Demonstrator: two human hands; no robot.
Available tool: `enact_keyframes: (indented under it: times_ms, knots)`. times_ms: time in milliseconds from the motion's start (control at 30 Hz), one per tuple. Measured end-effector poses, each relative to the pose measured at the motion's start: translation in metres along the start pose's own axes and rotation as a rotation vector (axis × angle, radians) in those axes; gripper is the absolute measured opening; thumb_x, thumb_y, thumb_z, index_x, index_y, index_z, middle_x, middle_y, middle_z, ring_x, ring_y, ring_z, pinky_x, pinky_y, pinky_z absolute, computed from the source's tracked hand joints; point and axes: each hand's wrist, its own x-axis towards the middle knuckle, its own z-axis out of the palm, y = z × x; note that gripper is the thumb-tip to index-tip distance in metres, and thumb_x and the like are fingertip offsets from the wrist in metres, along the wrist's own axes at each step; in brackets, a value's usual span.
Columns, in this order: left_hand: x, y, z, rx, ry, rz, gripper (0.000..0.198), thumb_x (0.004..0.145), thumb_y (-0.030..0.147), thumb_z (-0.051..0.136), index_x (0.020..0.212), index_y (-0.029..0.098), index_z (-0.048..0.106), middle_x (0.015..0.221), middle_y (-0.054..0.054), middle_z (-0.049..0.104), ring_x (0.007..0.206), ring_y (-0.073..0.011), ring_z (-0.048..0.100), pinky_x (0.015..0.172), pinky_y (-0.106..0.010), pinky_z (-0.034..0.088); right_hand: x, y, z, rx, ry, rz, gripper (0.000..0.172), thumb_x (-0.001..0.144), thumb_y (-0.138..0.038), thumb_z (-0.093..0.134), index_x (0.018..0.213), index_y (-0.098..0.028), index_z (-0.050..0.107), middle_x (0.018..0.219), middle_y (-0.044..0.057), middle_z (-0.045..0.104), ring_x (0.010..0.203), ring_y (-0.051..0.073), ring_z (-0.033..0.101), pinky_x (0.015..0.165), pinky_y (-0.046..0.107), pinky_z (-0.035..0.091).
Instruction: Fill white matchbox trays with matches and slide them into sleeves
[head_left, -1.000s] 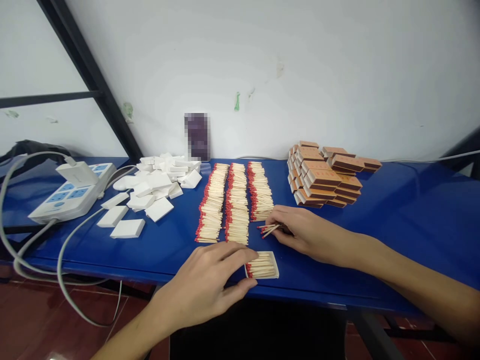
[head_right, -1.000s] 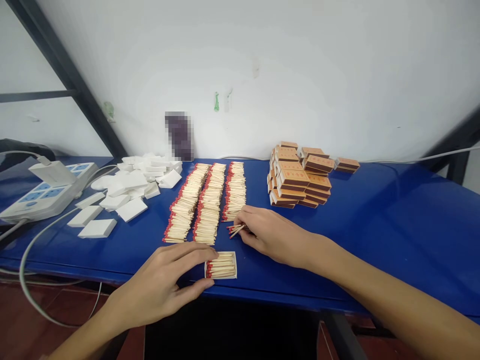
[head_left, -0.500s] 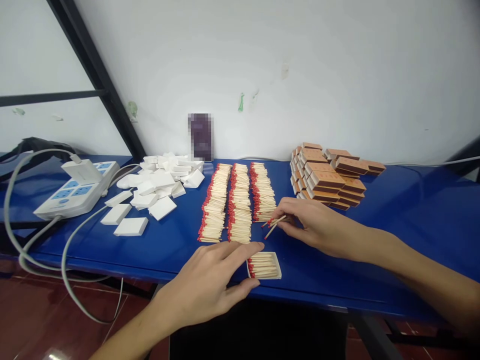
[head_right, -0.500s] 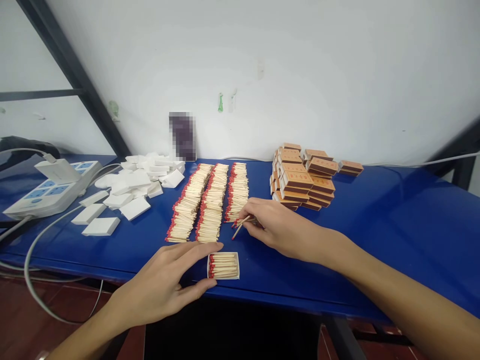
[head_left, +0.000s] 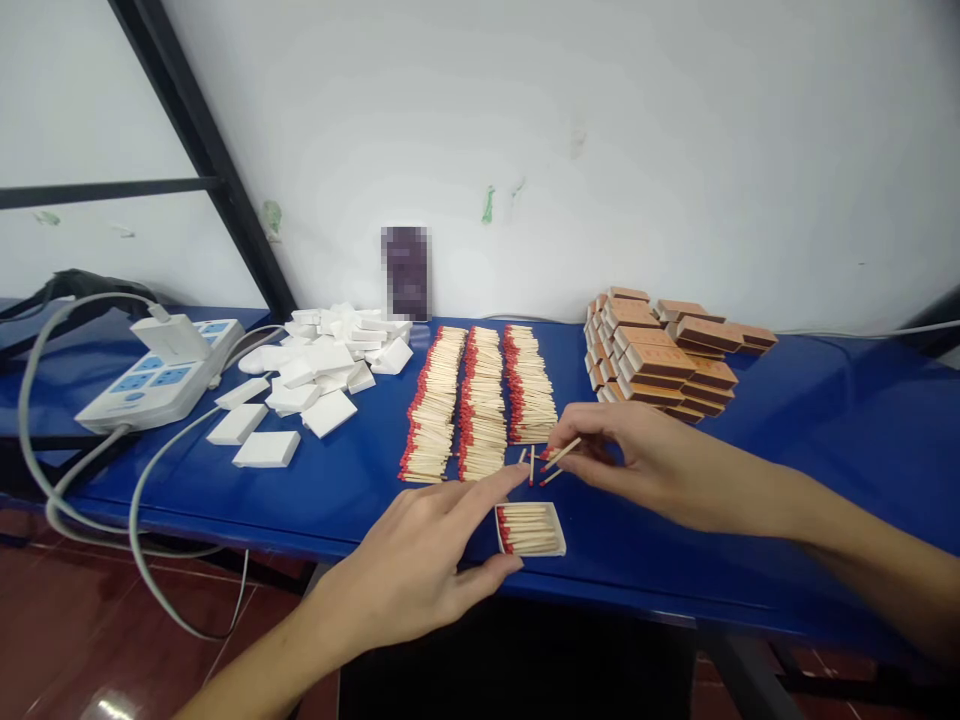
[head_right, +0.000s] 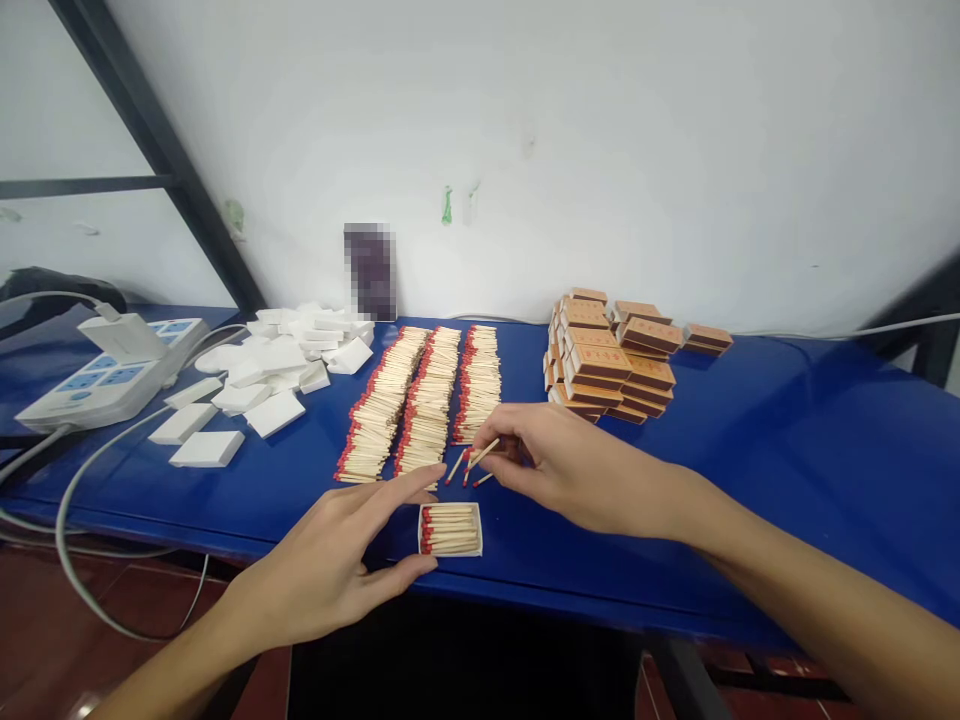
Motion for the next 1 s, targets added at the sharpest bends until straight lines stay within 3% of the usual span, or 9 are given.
enact_keyframes:
  times_ms: [233, 367, 567, 667, 867, 1000]
  knots:
    - [0.003, -0.001, 0.0, -0.034, -0.004, -0.007, 0.068, 0.097, 0.033, 0.064, 0.153, 0.034, 0.024, 0.141, -0.001, 0.06, 0.122, -0.0236, 0.062, 0.098, -0.039, 0.052, 0.001, -0.019, 0.024, 0.064, -0.157, -0.005, 0.016, 0.097, -0.025, 0.053, 0.085, -0.019, 0.062, 0.075, -0.001, 0.063, 0.065, 0.012, 0.055, 0.06, 0.025, 0.041]
    - [0.003, -0.001, 0.0, -0.024, 0.007, 0.001, 0.066, 0.096, 0.035, 0.064, 0.151, 0.033, 0.028, 0.139, -0.002, 0.062, 0.119, -0.0251, 0.064, 0.095, -0.04, 0.053, 0.0, -0.021, 0.033, 0.036, -0.174, -0.065, 0.017, 0.097, -0.022, 0.053, 0.083, -0.019, 0.061, 0.08, -0.001, 0.063, 0.07, 0.012, 0.056, 0.064, 0.025, 0.042]
    - [0.006, 0.0, -0.002, -0.033, -0.015, -0.001, 0.031, 0.097, 0.035, 0.062, 0.126, 0.028, 0.052, 0.115, 0.0, 0.07, 0.098, -0.0231, 0.069, 0.084, -0.038, 0.056, -0.005, -0.022, 0.033, -0.024, -0.183, -0.091, 0.018, 0.099, -0.026, 0.054, 0.092, -0.021, 0.069, 0.089, 0.001, 0.064, 0.077, 0.013, 0.059, 0.067, 0.024, 0.043]
    - [0.006, 0.0, -0.003, -0.035, -0.012, 0.04, 0.025, 0.098, 0.033, 0.061, 0.122, 0.028, 0.056, 0.116, 0.0, 0.069, 0.099, -0.0218, 0.069, 0.086, -0.037, 0.056, -0.007, -0.021, 0.024, -0.036, -0.198, -0.093, 0.019, 0.099, -0.026, 0.054, 0.091, -0.021, 0.071, 0.087, 0.001, 0.066, 0.075, 0.012, 0.06, 0.065, 0.023, 0.042]
    - [0.005, -0.004, 0.002, -0.003, 0.008, 0.088, 0.024, 0.099, 0.033, 0.06, 0.12, 0.023, 0.063, 0.119, -0.003, 0.069, 0.105, -0.0226, 0.068, 0.092, -0.038, 0.055, -0.004, 0.011, 0.005, -0.202, -0.035, -0.055, 0.018, 0.095, -0.032, 0.057, 0.096, -0.022, 0.072, 0.084, 0.002, 0.069, 0.074, 0.016, 0.061, 0.067, 0.027, 0.044]
    - [0.005, -0.004, 0.003, 0.001, 0.014, 0.091, 0.023, 0.098, 0.032, 0.061, 0.119, 0.022, 0.064, 0.12, -0.003, 0.069, 0.107, -0.023, 0.068, 0.092, -0.038, 0.055, 0.001, 0.03, 0.005, -0.269, -0.063, -0.036, 0.018, 0.094, -0.032, 0.058, 0.094, -0.02, 0.071, 0.082, 0.003, 0.068, 0.071, 0.017, 0.059, 0.066, 0.028, 0.043]
